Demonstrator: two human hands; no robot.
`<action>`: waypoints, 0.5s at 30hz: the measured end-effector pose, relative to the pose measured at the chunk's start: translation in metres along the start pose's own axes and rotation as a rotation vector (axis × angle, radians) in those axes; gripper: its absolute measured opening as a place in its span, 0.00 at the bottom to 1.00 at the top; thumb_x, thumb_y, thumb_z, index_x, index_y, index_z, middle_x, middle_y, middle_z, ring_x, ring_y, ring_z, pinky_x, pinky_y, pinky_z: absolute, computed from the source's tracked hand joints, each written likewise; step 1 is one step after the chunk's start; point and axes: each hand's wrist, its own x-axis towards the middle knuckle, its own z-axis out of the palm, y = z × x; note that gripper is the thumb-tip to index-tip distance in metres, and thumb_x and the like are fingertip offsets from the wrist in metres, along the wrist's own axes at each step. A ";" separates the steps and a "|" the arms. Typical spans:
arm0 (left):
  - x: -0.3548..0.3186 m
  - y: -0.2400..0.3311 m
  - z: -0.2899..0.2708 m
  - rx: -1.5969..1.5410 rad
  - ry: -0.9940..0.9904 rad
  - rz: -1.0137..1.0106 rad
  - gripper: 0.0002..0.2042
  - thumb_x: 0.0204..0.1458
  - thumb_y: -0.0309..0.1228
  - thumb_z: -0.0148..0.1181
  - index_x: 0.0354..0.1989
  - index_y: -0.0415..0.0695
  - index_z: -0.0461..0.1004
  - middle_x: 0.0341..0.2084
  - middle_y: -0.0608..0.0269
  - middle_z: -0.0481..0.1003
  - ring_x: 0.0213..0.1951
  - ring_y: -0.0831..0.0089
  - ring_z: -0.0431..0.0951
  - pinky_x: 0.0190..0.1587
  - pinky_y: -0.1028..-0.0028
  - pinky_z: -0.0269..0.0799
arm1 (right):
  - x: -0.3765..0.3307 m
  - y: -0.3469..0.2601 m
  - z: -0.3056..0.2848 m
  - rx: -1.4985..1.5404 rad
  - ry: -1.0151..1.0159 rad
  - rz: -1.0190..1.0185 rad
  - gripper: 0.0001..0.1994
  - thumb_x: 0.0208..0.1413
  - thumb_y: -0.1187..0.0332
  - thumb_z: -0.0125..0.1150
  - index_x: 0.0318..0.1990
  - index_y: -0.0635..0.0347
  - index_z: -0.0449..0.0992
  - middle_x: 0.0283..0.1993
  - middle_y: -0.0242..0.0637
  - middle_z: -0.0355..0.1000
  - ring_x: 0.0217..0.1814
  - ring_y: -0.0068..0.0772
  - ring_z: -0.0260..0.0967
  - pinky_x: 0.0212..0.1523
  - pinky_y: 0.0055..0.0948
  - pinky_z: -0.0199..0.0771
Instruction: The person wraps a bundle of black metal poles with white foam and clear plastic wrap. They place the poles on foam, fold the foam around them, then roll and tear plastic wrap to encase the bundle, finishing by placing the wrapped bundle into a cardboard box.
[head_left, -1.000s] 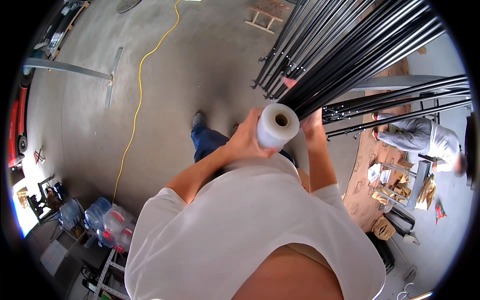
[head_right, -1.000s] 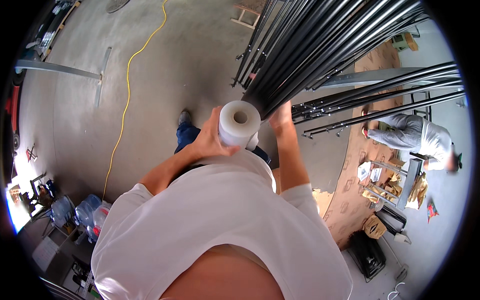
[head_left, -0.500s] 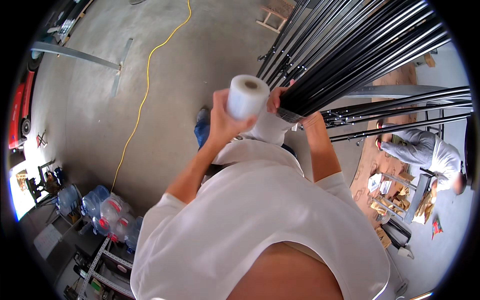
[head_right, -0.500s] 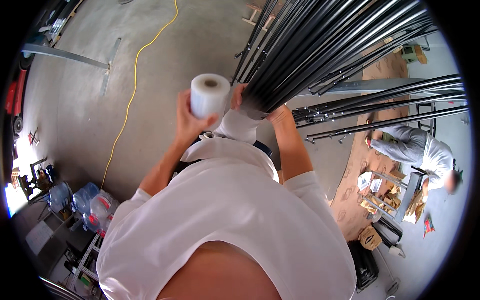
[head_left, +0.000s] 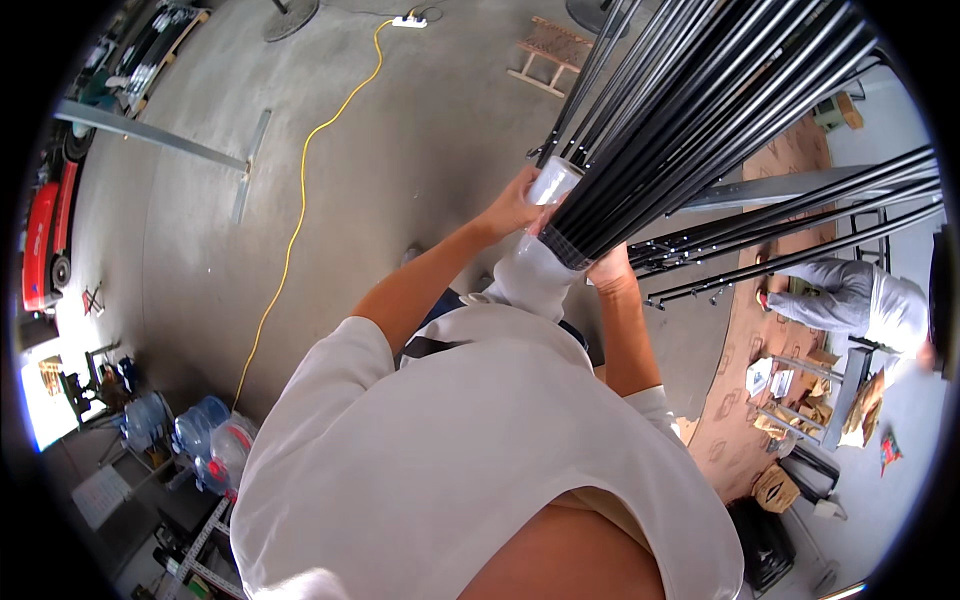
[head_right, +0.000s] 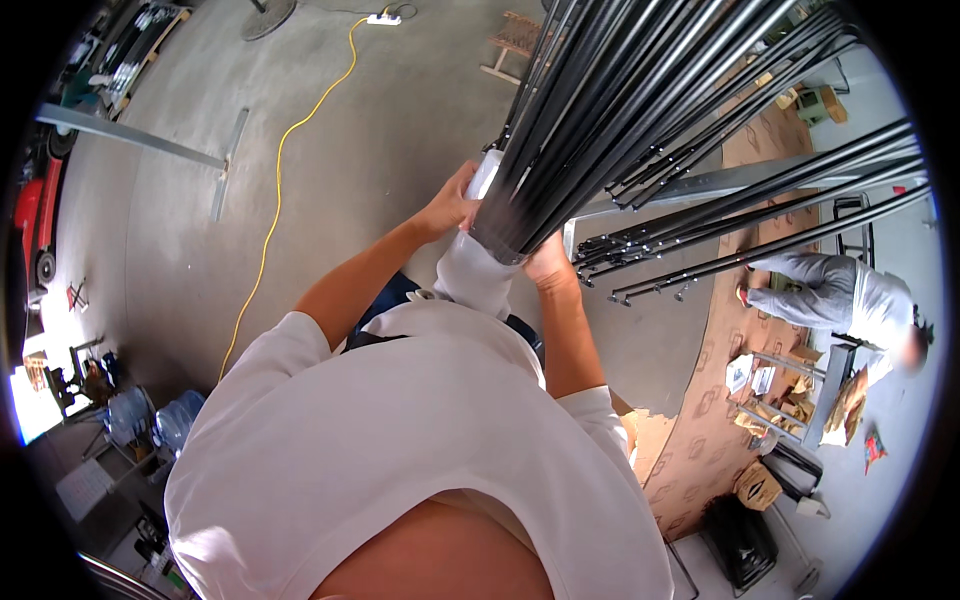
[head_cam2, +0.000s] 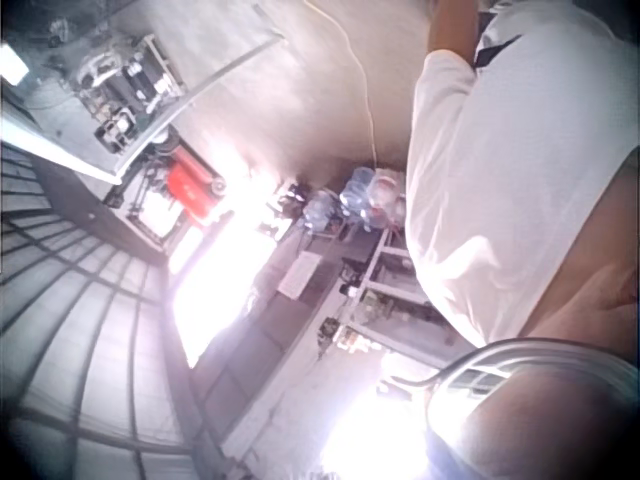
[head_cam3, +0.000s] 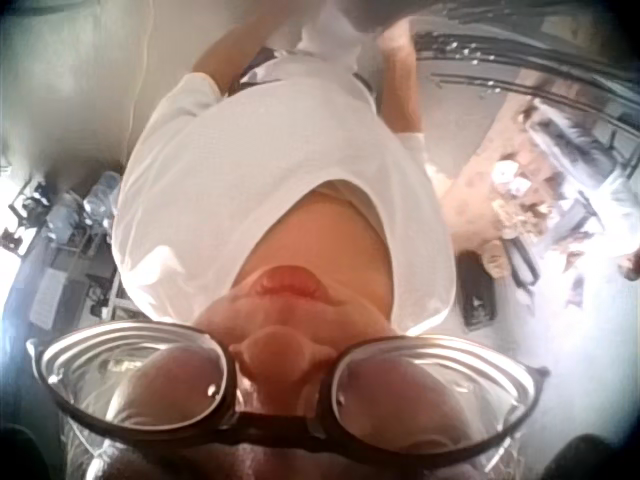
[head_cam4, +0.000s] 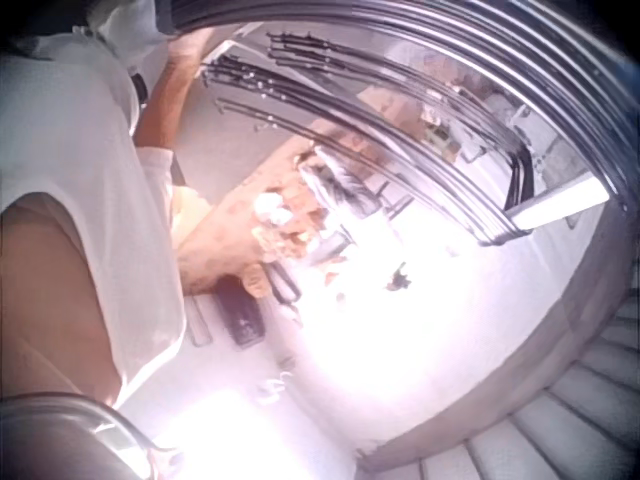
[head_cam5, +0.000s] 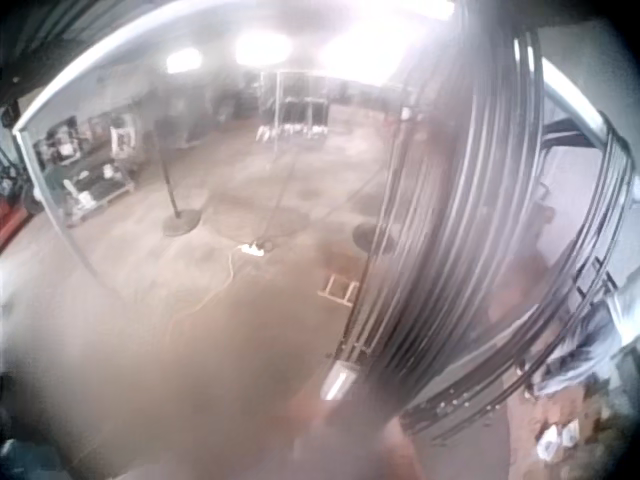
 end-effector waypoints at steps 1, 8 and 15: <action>0.001 -0.001 -0.006 0.037 -0.078 -0.058 0.34 0.34 0.36 0.64 0.52 0.40 0.57 0.35 0.63 0.69 0.36 0.79 0.70 0.38 0.80 0.67 | -0.001 0.000 0.000 -0.043 0.070 -0.030 0.24 0.56 0.53 0.40 0.45 0.68 0.68 0.41 0.44 0.71 0.41 0.36 0.69 0.46 0.29 0.69; 0.031 -0.037 0.014 -0.094 -0.443 0.098 0.35 0.50 0.37 0.56 0.63 0.41 0.44 0.61 0.59 0.50 0.61 0.74 0.48 0.62 0.73 0.41 | -0.011 0.008 -0.018 -0.833 0.666 -0.829 0.09 0.59 0.68 0.46 0.40 0.65 0.68 0.37 0.32 0.68 0.38 0.22 0.64 0.43 0.21 0.66; 0.023 -0.002 0.024 0.033 -0.428 0.126 0.33 0.52 0.36 0.54 0.63 0.42 0.46 0.60 0.61 0.52 0.60 0.73 0.51 0.60 0.73 0.47 | -0.053 0.002 -0.016 -0.610 0.643 -0.487 0.29 0.44 0.73 0.60 0.55 0.62 0.57 0.53 0.36 0.59 0.55 0.30 0.55 0.54 0.29 0.58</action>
